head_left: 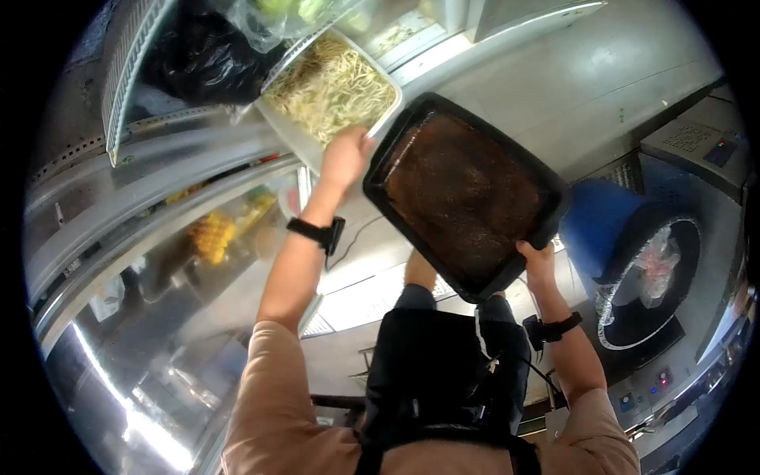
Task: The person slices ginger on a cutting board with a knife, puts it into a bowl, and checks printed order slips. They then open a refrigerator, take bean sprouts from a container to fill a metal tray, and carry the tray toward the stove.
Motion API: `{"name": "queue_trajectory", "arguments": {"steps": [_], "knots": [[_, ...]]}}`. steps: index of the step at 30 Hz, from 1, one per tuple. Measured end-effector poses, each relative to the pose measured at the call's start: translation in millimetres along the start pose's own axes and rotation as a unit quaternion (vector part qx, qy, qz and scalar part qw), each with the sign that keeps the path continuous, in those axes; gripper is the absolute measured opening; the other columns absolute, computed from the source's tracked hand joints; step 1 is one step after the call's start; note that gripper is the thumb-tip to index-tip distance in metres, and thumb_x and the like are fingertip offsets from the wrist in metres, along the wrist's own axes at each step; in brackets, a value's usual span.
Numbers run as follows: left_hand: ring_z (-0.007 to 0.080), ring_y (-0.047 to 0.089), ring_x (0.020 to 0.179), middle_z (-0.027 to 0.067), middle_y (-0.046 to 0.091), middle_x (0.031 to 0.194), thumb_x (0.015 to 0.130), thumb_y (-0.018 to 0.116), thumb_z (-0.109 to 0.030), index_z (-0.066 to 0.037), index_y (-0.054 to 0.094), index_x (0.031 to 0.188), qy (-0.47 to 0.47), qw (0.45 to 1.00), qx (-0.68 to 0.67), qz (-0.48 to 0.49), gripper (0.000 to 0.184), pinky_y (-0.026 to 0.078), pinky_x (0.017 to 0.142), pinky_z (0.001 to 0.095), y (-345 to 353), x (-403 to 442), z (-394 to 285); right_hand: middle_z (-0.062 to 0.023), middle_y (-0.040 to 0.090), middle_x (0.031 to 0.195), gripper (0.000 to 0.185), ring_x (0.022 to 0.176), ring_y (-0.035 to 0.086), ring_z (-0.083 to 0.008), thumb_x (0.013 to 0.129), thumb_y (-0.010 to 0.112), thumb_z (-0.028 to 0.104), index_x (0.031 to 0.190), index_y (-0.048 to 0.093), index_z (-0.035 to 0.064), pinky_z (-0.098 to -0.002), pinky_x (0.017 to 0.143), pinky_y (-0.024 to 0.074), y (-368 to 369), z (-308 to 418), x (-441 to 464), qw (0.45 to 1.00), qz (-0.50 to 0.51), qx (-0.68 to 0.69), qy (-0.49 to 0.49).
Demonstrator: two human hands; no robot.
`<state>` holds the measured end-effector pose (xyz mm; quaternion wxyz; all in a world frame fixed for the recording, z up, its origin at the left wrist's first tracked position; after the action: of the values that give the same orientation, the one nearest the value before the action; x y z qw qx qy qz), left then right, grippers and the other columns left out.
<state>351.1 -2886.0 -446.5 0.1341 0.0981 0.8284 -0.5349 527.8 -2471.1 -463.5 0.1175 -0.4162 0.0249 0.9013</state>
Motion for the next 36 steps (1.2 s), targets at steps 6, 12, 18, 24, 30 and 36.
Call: {"name": "queue_trajectory", "arguments": {"steps": [6, 12, 18, 24, 30, 36], "knots": [[0.0375, 0.037, 0.136, 0.0261, 0.038, 0.146, 0.074, 0.070, -0.067, -0.004, 0.033, 0.147, -0.189, 0.981, 0.038, -0.016, 0.104, 0.037, 0.108, 0.0419, -59, 80, 102, -0.0054, 0.065, 0.088, 0.017, 0.079, 0.060, -0.0165, 0.077, 0.068, 0.004, 0.092, 0.064, -0.0026, -0.0307, 0.070, 0.0485, -7, -1, 2, 1.000, -0.003, -0.013, -0.012], [0.0355, 0.019, 0.145, 0.0232, 0.013, 0.158, 0.065, 0.077, -0.067, -0.013, 0.001, 0.155, -0.272, 0.952, -0.051, 0.133, 0.129, 0.029, 0.114, 0.0434, -17, 162, 233, -0.0043, 0.064, 0.090, 0.021, 0.083, 0.059, -0.0151, 0.077, 0.068, 0.007, 0.095, 0.065, -0.0014, -0.0303, 0.074, 0.0482, -15, 14, 12, 0.999, -0.029, -0.003, -0.021], [0.0309, 0.031, 0.141, 0.0235, 0.030, 0.152, 0.061, 0.087, -0.050, -0.006, -0.002, 0.154, -0.221, 0.966, -0.048, 0.128, 0.136, 0.027, 0.115, 0.0357, 4, 157, 224, -0.0045, 0.065, 0.090, 0.021, 0.081, 0.058, -0.0149, 0.078, 0.068, 0.009, 0.095, 0.064, -0.0025, -0.0304, 0.074, 0.0474, -18, 19, 20, 0.995, -0.047, -0.075, -0.036], [0.0315, 0.043, 0.134, 0.0242, 0.040, 0.146, 0.067, 0.085, -0.043, -0.001, -0.002, 0.152, -0.242, 0.966, -0.004, 0.093, 0.129, 0.033, 0.111, 0.0329, 8, 152, 206, -0.0051, 0.066, 0.090, 0.022, 0.082, 0.060, -0.0163, 0.078, 0.069, 0.008, 0.096, 0.064, -0.0030, -0.0313, 0.076, 0.0483, -21, 16, 32, 0.999, -0.023, -0.033, -0.037], [0.0279, 0.068, 0.089, 0.0240, 0.067, 0.108, 0.078, 0.069, -0.025, 0.000, 0.042, 0.141, -0.226, 0.974, 0.006, 0.000, 0.073, 0.052, 0.079, 0.0378, -6, 148, 210, -0.0081, 0.067, 0.096, 0.025, 0.085, 0.060, -0.0172, 0.078, 0.068, 0.004, 0.101, 0.063, -0.0040, -0.0321, 0.078, 0.0489, -26, 30, 32, 0.994, -0.066, -0.058, -0.071], [0.0411, 0.061, 0.106, 0.0331, 0.060, 0.114, 0.072, 0.070, -0.013, -0.001, 0.057, 0.122, -0.152, 0.982, 0.047, -0.098, 0.053, 0.049, 0.091, 0.0413, -31, 95, 112, -0.0105, 0.067, 0.102, 0.030, 0.091, 0.062, -0.0195, 0.079, 0.066, 0.002, 0.108, 0.061, -0.0052, -0.0315, 0.082, 0.0491, -40, 19, 64, 0.996, -0.008, -0.042, -0.077]]}}
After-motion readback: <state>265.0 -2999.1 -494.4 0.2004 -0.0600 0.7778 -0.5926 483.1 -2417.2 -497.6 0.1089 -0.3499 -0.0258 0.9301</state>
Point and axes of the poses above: each hand's wrist, its own x-axis towards the middle knuckle, its own y-axis out of the palm, z = x × y, the point moved 7 cm from there along x, towards the middle knuckle
